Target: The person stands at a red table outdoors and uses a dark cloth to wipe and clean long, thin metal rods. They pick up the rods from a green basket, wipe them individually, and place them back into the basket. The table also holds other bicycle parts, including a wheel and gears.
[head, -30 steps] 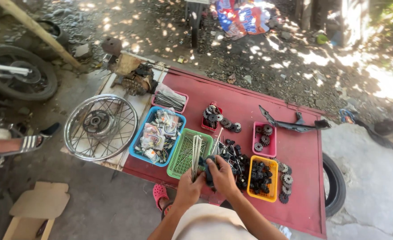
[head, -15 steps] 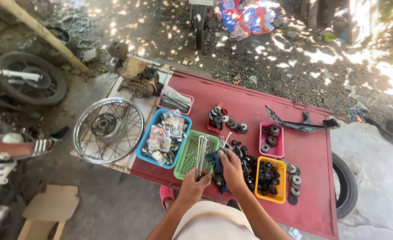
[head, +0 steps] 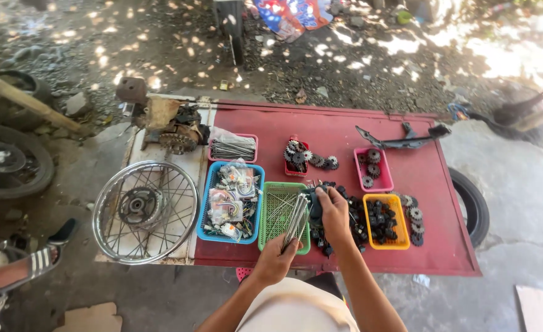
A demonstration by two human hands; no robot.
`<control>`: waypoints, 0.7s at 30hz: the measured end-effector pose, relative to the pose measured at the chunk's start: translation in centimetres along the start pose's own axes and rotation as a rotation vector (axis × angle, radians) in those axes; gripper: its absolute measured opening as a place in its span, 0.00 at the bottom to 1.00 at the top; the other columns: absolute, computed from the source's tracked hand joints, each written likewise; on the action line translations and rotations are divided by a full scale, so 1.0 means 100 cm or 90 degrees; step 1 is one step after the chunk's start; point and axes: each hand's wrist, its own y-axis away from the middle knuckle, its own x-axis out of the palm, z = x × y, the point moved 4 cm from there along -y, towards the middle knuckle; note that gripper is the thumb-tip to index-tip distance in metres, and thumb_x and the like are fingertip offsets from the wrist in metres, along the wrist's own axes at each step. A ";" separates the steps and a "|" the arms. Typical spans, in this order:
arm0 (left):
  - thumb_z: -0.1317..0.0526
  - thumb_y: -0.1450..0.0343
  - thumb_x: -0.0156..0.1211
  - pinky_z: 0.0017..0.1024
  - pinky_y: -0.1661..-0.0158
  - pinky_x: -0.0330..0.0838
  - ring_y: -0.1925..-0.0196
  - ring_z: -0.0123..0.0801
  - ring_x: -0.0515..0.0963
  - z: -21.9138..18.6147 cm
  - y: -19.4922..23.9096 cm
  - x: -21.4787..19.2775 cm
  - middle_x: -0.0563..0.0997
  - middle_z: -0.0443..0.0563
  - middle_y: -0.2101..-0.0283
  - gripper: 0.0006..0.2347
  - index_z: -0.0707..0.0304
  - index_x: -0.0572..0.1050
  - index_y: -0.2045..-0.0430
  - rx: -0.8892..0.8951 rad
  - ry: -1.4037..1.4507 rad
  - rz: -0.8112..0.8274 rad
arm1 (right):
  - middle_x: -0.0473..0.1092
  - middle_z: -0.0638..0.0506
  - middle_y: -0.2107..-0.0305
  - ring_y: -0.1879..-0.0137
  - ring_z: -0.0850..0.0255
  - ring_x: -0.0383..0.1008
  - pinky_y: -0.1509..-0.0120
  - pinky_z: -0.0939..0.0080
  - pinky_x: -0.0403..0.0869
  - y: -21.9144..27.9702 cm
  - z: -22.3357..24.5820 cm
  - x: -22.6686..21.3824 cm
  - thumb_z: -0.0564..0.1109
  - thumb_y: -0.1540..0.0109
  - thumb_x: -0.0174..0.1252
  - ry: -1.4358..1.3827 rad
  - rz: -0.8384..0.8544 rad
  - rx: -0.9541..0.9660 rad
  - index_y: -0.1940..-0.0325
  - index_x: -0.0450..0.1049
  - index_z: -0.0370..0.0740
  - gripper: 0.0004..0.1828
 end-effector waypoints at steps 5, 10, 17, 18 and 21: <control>0.65 0.24 0.57 0.26 0.80 0.54 0.82 0.23 0.60 0.015 -0.011 -0.019 0.68 0.42 0.81 0.05 0.64 0.75 0.70 -0.037 0.038 0.002 | 0.66 0.57 0.79 0.79 0.72 0.58 0.78 0.71 0.59 0.019 -0.027 0.010 0.43 0.31 0.53 -0.023 -0.048 -0.004 0.63 0.73 0.38 0.08; 0.72 0.32 0.61 0.24 0.74 0.70 0.76 0.26 0.72 -0.007 -0.027 -0.024 0.80 0.49 0.73 0.04 0.70 0.77 0.66 0.017 0.076 -0.068 | 0.69 0.51 0.75 0.73 0.67 0.62 0.71 0.67 0.66 0.049 -0.040 0.020 0.43 0.33 0.54 0.091 0.031 -0.005 0.63 0.73 0.34 0.09; 0.66 0.25 0.58 0.26 0.77 0.60 0.84 0.24 0.64 -0.023 -0.023 0.012 0.68 0.43 0.84 0.06 0.63 0.76 0.74 0.008 0.013 -0.023 | 0.67 0.49 0.84 0.78 0.64 0.66 0.77 0.66 0.70 0.019 -0.005 -0.018 0.45 0.34 0.62 0.140 -0.002 -0.013 0.69 0.79 0.41 0.10; 0.64 0.25 0.58 0.25 0.77 0.60 0.83 0.24 0.65 -0.024 -0.020 0.022 0.68 0.43 0.84 0.06 0.63 0.78 0.73 -0.010 0.000 -0.028 | 0.68 0.45 0.86 0.80 0.61 0.68 0.79 0.63 0.71 0.002 -0.014 -0.035 0.47 0.34 0.61 0.136 -0.001 -0.015 0.69 0.79 0.41 0.11; 0.62 0.25 0.57 0.28 0.76 0.63 0.82 0.26 0.68 -0.008 -0.025 0.053 0.69 0.46 0.85 0.07 0.62 0.78 0.73 -0.001 -0.013 -0.052 | 0.65 0.49 0.87 0.81 0.65 0.67 0.79 0.68 0.71 -0.016 0.020 -0.053 0.46 0.34 0.59 0.087 -0.023 -0.045 0.68 0.77 0.40 0.10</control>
